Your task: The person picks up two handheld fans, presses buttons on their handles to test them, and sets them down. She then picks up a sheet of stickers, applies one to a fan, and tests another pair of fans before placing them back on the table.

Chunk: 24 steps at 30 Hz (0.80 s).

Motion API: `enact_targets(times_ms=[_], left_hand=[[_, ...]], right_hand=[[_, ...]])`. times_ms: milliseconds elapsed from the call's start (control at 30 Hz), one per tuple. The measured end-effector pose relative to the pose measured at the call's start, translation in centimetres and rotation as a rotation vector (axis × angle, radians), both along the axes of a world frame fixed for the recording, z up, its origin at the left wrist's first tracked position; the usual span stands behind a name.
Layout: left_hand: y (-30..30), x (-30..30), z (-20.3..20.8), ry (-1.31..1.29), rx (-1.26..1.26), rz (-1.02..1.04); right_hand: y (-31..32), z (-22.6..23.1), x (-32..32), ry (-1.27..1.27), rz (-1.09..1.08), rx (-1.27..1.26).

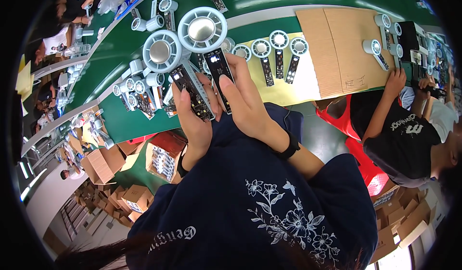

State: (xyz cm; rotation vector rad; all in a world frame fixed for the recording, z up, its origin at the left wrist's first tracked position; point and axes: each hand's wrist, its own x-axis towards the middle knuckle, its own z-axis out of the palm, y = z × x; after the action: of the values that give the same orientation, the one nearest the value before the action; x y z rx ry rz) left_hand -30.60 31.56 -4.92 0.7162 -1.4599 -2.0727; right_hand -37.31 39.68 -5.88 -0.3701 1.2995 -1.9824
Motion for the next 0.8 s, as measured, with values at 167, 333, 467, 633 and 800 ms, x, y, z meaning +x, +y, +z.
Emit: enact_targets(times_ms=[167,333,467,633,800], left_hand=[[0.0,-0.1,-0.1,-0.011,0.001,0.015],[0.0,-0.1,-0.2,-0.016,0.006,0.021],[0.0,-0.1,-0.2,-0.025,0.011,0.042],[-0.2,0.2,-0.7,-0.01,0.033,-0.01],[-0.1,0.0,-0.4,-0.005,0.046,0.032]], right_hand=[[0.0,0.5,-0.2,0.006,0.005,0.006],[0.1,0.6,-0.3,-0.055,0.047,-0.035],[0.0,0.6,-0.4,-0.059,0.052,-0.058],[0.0,0.6,-0.4,-0.061,0.054,-0.02],[0.1,-0.8,-1.0,-0.095,0.003,-0.035]])
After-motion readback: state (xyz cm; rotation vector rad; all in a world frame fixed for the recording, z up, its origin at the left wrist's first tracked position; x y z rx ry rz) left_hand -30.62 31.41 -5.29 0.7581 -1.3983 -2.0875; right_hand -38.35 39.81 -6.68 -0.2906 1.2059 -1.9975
